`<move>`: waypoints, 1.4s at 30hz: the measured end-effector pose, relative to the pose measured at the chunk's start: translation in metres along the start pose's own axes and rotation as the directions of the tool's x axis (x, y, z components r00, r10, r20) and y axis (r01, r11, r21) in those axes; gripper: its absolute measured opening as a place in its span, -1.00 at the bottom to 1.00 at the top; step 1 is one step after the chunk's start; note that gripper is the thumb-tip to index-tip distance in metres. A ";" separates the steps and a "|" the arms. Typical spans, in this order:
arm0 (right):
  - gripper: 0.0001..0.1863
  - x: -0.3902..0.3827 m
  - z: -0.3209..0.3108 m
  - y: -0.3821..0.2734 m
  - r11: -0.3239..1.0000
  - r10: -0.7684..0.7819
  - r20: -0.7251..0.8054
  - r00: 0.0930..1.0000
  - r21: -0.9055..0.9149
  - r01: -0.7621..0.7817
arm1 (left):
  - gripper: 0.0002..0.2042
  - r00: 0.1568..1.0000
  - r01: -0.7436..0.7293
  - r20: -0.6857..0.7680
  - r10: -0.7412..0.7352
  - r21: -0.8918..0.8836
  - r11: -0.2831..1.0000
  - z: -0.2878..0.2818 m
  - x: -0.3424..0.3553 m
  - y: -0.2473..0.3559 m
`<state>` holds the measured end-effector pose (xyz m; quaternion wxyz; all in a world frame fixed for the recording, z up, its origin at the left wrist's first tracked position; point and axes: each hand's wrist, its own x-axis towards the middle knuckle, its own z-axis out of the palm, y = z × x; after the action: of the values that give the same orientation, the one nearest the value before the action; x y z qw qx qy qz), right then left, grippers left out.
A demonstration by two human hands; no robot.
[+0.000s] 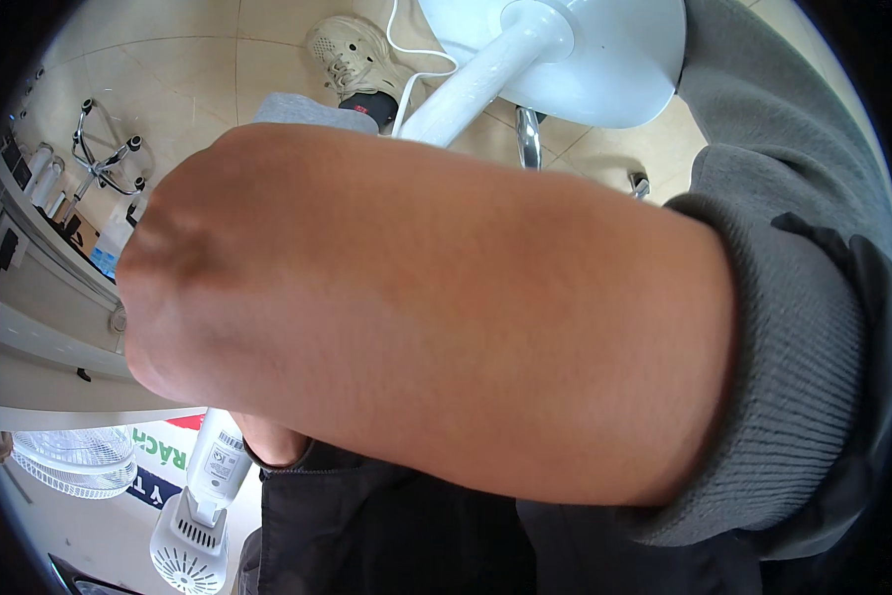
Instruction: The person disassembles an electric fan by loosening screws with a screwdriver, pulling out the power cord, and separating the motor assembly and pole.
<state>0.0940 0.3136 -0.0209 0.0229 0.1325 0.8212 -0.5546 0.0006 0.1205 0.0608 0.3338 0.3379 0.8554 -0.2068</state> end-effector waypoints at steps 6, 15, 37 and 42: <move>-0.80 -0.005 0.014 -0.002 0.999 -0.009 0.036 0.999 0.045 0.007 | -0.67 0.999 -0.023 -0.024 0.024 0.048 0.999 0.007 -0.007 -0.008; -0.82 -0.005 0.026 -0.002 0.994 -0.045 0.062 0.997 0.101 0.039 | -0.59 0.998 -0.036 -0.042 0.039 0.072 0.997 0.007 -0.011 -0.011; -0.85 0.000 0.025 0.004 0.977 -0.123 0.045 0.991 0.182 0.113 | -0.60 0.953 -0.222 -0.209 0.220 0.015 0.975 0.004 -0.001 -0.010; -0.85 -0.002 0.027 0.006 0.972 -0.131 0.038 0.991 0.203 0.120 | -0.59 0.955 -0.134 -0.258 0.145 0.061 0.989 0.016 -0.005 -0.022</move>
<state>0.0943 0.2902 -0.0360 -0.0049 0.0678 0.7671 -0.6379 -0.0056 0.0939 0.0564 0.2243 0.4287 0.8614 -0.1547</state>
